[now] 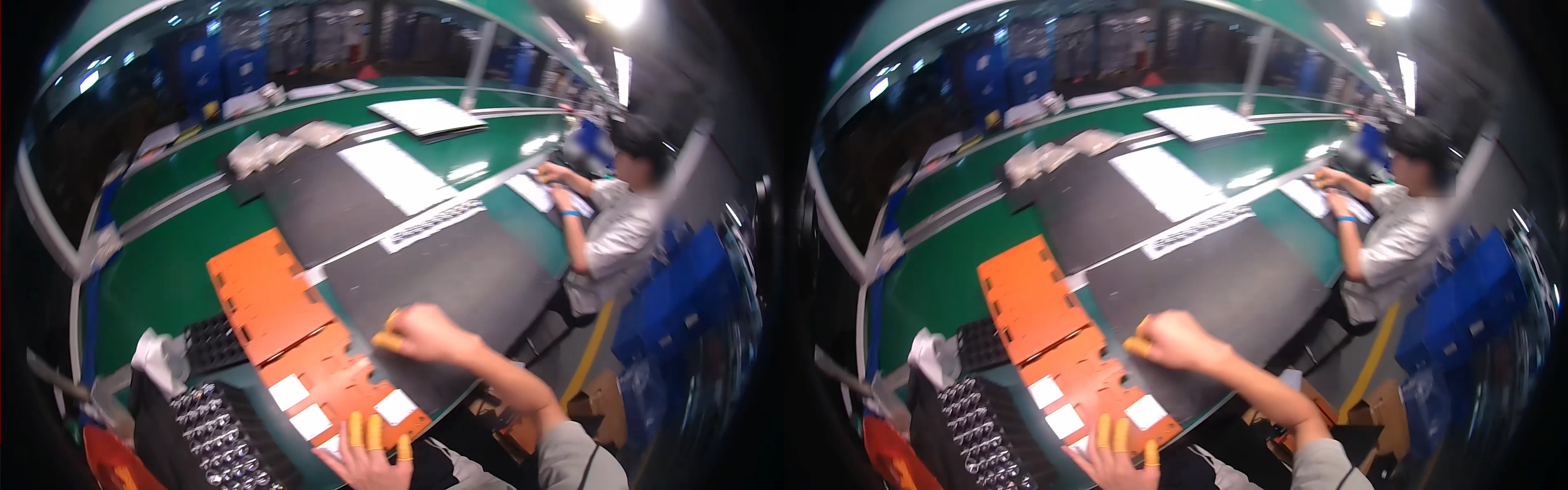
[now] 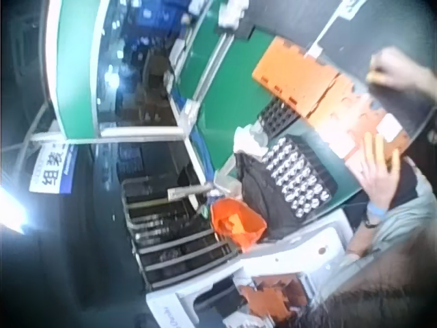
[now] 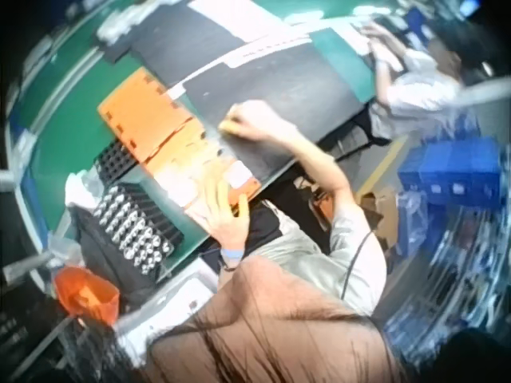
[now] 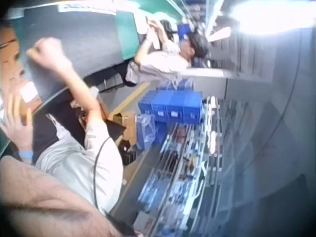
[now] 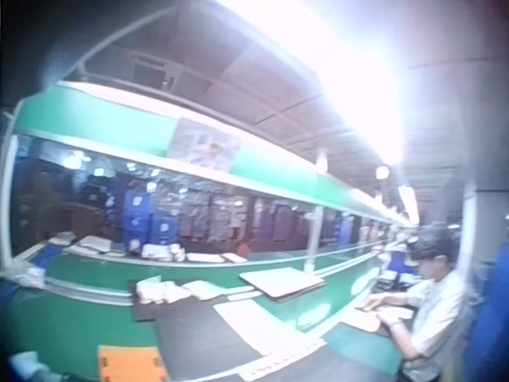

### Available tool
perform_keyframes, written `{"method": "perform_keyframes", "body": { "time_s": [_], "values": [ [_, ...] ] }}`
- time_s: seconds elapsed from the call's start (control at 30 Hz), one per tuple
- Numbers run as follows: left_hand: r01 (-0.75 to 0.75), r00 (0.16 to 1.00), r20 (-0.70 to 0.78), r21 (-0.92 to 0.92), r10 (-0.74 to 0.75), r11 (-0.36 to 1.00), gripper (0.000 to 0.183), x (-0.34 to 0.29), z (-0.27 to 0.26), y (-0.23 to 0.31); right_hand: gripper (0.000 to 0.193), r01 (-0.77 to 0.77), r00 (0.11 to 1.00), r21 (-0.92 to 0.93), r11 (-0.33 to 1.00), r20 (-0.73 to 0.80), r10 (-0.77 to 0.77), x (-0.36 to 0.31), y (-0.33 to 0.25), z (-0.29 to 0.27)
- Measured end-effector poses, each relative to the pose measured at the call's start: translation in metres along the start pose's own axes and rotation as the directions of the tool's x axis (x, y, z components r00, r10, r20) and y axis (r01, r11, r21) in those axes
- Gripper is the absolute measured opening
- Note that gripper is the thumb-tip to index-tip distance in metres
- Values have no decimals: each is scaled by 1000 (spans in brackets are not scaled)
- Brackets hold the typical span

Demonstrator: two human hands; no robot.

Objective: The person places small square components onto an orange fixture, peels protective films, and aligns them into designated slots. They then load the fixture into a press machine and later continue placing components onto a black mat. The task involves repetitive manual assembly of electronic parts.

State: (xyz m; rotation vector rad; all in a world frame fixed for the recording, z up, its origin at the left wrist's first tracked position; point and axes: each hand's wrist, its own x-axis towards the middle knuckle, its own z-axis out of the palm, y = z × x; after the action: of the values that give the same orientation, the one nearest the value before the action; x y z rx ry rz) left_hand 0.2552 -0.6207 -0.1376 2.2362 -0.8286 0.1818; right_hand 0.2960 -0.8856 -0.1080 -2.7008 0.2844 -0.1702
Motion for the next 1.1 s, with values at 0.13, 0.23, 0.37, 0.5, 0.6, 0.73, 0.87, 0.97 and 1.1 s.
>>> {"method": "perform_keyframes", "body": {
  "time_s": [0.13, 0.23, 0.37, 0.5, 0.6, 0.73, 0.87, 0.97, 1.1],
  "values": [
    [-39, 997, -70, 77, 44, 996, 47, -2, 1, 3, 40, -145, 988, 33, 989, 66, 143, -57, -22, 10],
    [-85, 985, -133, 175, 110, 981, 43, -3, 3, -1, 38, -110, 993, 207, 972, -28, 118, -75, -21, 47],
    [-178, 965, -154, 215, 214, 960, 40, -6, 2, 21, 34, -73, 983, 443, 894, -119, 139, -99, -12, 58],
    [-210, 934, -240, 232, 265, 950, 39, -10, 11, 1, 29, -2, 976, 479, 878, -188, 105, -84, -11, 76],
    [-170, 903, -294, 428, 314, 888, 48, -10, 31, -23, 36, -52, 988, 522, 851, -99, 121, -79, -10, 71],
    [-173, 918, -290, 322, 271, 931, 55, -11, 32, -19, 40, -94, 983, 455, 886, -100, 156, -79, -14, 74],
    [-206, 916, -267, 331, 300, 921, 55, -11, 24, -9, 39, -78, 988, 411, 908, -92, 126, -74, -15, 78],
    [-187, 919, -245, 421, 309, 888, 54, -12, 20, 5, 39, -92, 991, 418, 904, -53, 126, -72, -12, 77],
    [-186, 921, -235, 433, 310, 882, 54, -10, 19, 0, 39, -120, 992, 422, 899, 16, 125, -66, -17, 71]
  ]
}}
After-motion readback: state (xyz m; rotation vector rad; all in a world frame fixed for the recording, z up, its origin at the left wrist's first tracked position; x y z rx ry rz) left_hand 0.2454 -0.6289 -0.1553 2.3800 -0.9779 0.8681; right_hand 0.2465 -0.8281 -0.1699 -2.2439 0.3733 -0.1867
